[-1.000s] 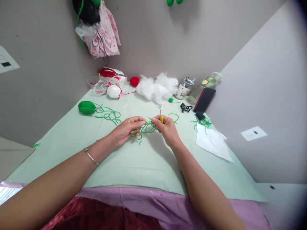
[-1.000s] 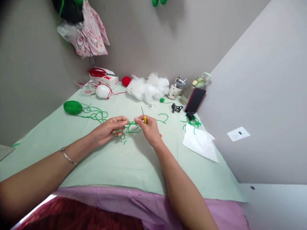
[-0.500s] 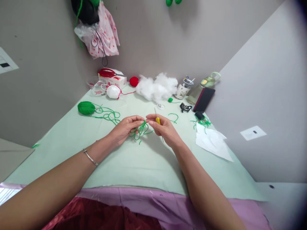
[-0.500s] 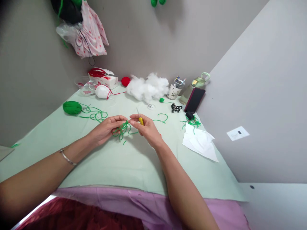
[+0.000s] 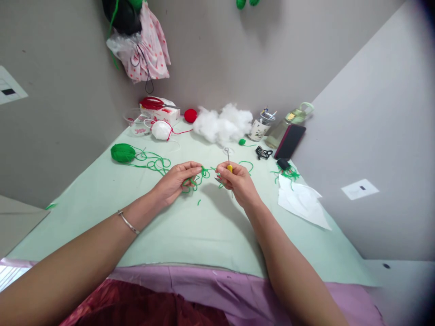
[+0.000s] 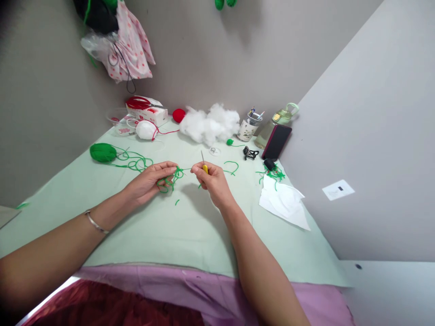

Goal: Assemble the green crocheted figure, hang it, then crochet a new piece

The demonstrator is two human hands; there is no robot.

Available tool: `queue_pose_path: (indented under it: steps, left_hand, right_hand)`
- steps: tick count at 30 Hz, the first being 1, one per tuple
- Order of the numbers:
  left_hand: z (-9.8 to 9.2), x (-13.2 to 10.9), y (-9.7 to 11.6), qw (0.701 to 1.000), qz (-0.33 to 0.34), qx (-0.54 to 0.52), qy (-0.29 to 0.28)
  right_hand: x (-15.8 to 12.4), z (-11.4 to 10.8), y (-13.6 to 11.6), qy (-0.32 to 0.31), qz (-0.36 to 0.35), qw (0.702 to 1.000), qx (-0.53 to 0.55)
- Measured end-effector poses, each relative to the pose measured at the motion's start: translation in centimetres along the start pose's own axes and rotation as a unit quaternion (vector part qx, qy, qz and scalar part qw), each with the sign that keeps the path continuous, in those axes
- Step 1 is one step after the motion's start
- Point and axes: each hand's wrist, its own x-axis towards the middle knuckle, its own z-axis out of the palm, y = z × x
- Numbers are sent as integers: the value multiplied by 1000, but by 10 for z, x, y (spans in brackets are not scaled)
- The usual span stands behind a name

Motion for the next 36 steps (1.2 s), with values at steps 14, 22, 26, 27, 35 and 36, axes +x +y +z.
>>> queue_pose_path:
  steps: [14,22,26,27,35,36]
  left_hand:
    - [0,0,3,997,17,-60,37]
    - [-3,2,4,996,39,-68,33]
    - [-3,1,6,996,38,-73,24]
    - [-2,1,6,997,35,-73,20]
    - [0,-1,1,998,-1,-55,-6]
    - [0,-1,0,999,-3,-52,-8]
  right_hand:
    - [7,-20,-9,58,-36,992,109]
    - [14,-106,-17,258,-53,963,61]
    - [15,-109,-13,309,-58,949,-16]
    - [17,-102,-10,313,-65,947,-39]
    - [3,1,-1,24,-51,991,-118]
    - [0,8,-1,-41,-28,990,-129]
